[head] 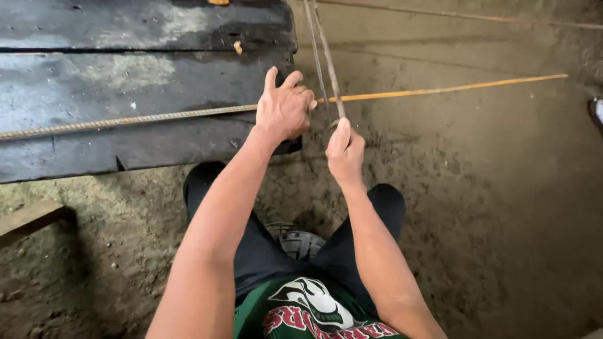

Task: Sawing a metal rebar using a hand hacksaw on a wooden workbench

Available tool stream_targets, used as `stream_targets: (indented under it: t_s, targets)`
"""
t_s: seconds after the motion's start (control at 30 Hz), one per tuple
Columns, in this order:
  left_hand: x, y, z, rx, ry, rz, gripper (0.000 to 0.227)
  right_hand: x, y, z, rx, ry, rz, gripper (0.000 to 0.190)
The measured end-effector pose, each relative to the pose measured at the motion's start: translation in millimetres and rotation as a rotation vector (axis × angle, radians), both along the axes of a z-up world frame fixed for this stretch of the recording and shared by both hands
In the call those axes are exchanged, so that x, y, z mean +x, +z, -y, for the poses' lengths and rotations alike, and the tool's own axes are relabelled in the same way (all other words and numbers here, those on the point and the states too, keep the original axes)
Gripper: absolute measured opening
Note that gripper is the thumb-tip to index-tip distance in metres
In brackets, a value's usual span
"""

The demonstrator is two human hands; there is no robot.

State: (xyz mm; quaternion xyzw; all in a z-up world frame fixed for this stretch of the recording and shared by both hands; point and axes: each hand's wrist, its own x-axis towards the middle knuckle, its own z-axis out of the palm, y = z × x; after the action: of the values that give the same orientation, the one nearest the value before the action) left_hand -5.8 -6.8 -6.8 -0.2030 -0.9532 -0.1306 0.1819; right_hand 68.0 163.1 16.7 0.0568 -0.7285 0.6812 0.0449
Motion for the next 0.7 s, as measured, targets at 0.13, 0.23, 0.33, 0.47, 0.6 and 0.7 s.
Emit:
stream_targets:
  t_s: [0.13,0.23,0.33,0.47,0.6,0.7]
  targets:
    - [1,7,-8,-0.103,-0.002,0.084,0.027,6,-14,-24,0.231,0.065,-0.159,0.054]
    - [0,-10,-7,-0.116,0.028,0.154,0.035,7,-20,-19,0.186,0.044,-0.131,0.050]
    - [5,0,-7,-0.105,0.021,0.109,0.036,11,-11,-17,0.121,0.025,-0.109,0.049]
    - [4,4,-7,-0.120,0.005,0.028,0.036,19,8,-23,0.080,0.077,-0.112,0.050]
    - [2,13,-11,-0.125,0.007,0.184,0.034,37,-3,-34,0.001,-0.022,-0.217,0.051]
    - [0,5,-11,-0.120,-0.018,0.151,0.037,50,-6,-42,-0.055,-0.042,-0.109,0.055]
